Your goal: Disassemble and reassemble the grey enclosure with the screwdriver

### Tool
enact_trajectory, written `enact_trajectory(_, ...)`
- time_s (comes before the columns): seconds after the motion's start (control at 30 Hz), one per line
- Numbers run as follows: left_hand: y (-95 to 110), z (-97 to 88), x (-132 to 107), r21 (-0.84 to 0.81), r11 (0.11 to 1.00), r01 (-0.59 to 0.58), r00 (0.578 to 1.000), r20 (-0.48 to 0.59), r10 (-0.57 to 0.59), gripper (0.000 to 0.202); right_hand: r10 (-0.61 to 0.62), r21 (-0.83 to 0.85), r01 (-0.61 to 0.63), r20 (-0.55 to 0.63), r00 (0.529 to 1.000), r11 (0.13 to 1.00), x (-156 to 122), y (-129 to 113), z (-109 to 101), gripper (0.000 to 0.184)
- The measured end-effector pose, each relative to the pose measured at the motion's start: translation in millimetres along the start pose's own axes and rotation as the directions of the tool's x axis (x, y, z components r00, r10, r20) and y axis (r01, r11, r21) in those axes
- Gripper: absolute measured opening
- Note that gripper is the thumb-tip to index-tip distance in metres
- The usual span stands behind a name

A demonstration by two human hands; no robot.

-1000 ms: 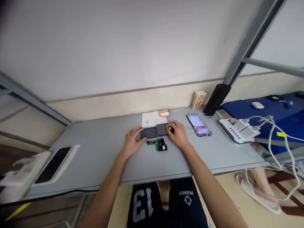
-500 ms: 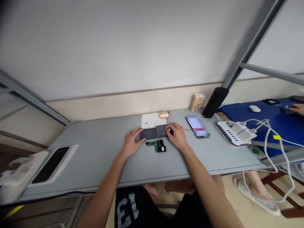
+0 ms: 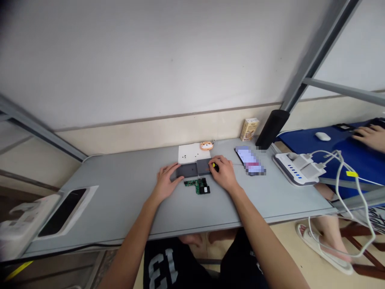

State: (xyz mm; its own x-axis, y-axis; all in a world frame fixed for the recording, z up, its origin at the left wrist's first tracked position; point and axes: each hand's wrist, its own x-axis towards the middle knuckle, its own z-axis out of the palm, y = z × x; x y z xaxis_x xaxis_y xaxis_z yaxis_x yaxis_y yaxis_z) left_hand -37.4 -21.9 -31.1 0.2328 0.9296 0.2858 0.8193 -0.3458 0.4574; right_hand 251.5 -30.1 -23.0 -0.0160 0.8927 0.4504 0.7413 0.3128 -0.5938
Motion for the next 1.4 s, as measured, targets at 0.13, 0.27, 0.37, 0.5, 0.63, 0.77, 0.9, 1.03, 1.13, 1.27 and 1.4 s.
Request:
enact_trajectory(0.13, 0.2, -0.5, 0.1, -0.012, 1.0, -0.007, 1.0, 0.0, 0.007, 0.05, -0.009, -0.004, 0.009, 0.009, 1.0, 1.0, 0.3, 0.1, -0.2, 0.017)
enact_trajectory(0.27, 0.1, -0.8, 0.0, -0.01, 1.0, 0.001, 1.0, 0.006, -0.001, 0.051, -0.01, -0.009, 0.01, 0.01, 1.0, 1.0, 0.5, -0.2, -0.4, 0.017)
enact_trajectory(0.37, 0.1, -0.7, -0.1, -0.014, 1.0, -0.006, 1.0, 0.008, 0.006, 0.051, -0.011, -0.012, 0.011, 0.008, 1.0, 1.0, 0.7, -0.3, -0.4, 0.017)
enact_trajectory(0.5, 1.0, -1.2, -0.2, -0.014, 1.0, 0.007, 1.0, 0.014, -0.007, 0.051, -0.006, -0.012, 0.006, 0.006, 1.0, 1.0, 0.4, 0.1, -0.2, 0.016)
enact_trajectory(0.63, 3.4, -3.2, -0.6, -0.019, 1.0, 0.01, 1.0, 0.024, -0.01, 0.05, -0.008, -0.012, 0.008, 0.004, 1.0, 1.0, 0.0, 0.7, 0.3, 0.016)
enact_trajectory(0.77, 3.9, -3.9, -0.7, -0.019, 1.0, 0.001, 1.0, 0.011, -0.001, 0.05, -0.011, -0.002, 0.011, 0.005, 1.0, 1.0, -0.2, 1.2, 0.8, 0.017)
enact_trajectory(0.9, 2.2, -2.6, 0.0, -0.02, 1.0, 0.0, 1.0, 0.004, 0.0, 0.05, -0.007, -0.003, 0.007, 0.003, 1.0, 1.0, -0.4, 1.9, 1.4, 0.017)
enact_trajectory(1.03, 0.7, -1.5, 0.3, -0.019, 1.0, -0.001, 1.0, -0.004, 0.001, 0.05, 0.001, -0.004, -0.001, 0.002, 1.0, 1.0, -0.3, 2.0, 1.4, 0.016)
enact_trajectory(1.13, 0.3, -1.3, 0.0, -0.017, 1.0, 0.001, 1.0, 0.002, -0.001, 0.05, 0.005, -0.01, -0.005, 0.003, 1.0, 1.0, -0.1, 1.9, 1.3, 0.016)
enact_trajectory(1.27, 0.0, -1.2, -0.3, -0.011, 1.0, -0.002, 1.0, 0.002, 0.002, 0.05, 0.005, -0.015, -0.005, 0.005, 1.0, 1.0, 0.0, 2.3, 1.9, 0.016)
enact_trajectory(1.4, -0.7, -0.7, -0.5, -0.012, 1.0, 0.005, 1.0, 0.003, -0.005, 0.05, 0.001, -0.005, -0.001, 0.002, 1.0, 1.0, 0.4, 2.6, 2.5, 0.015)
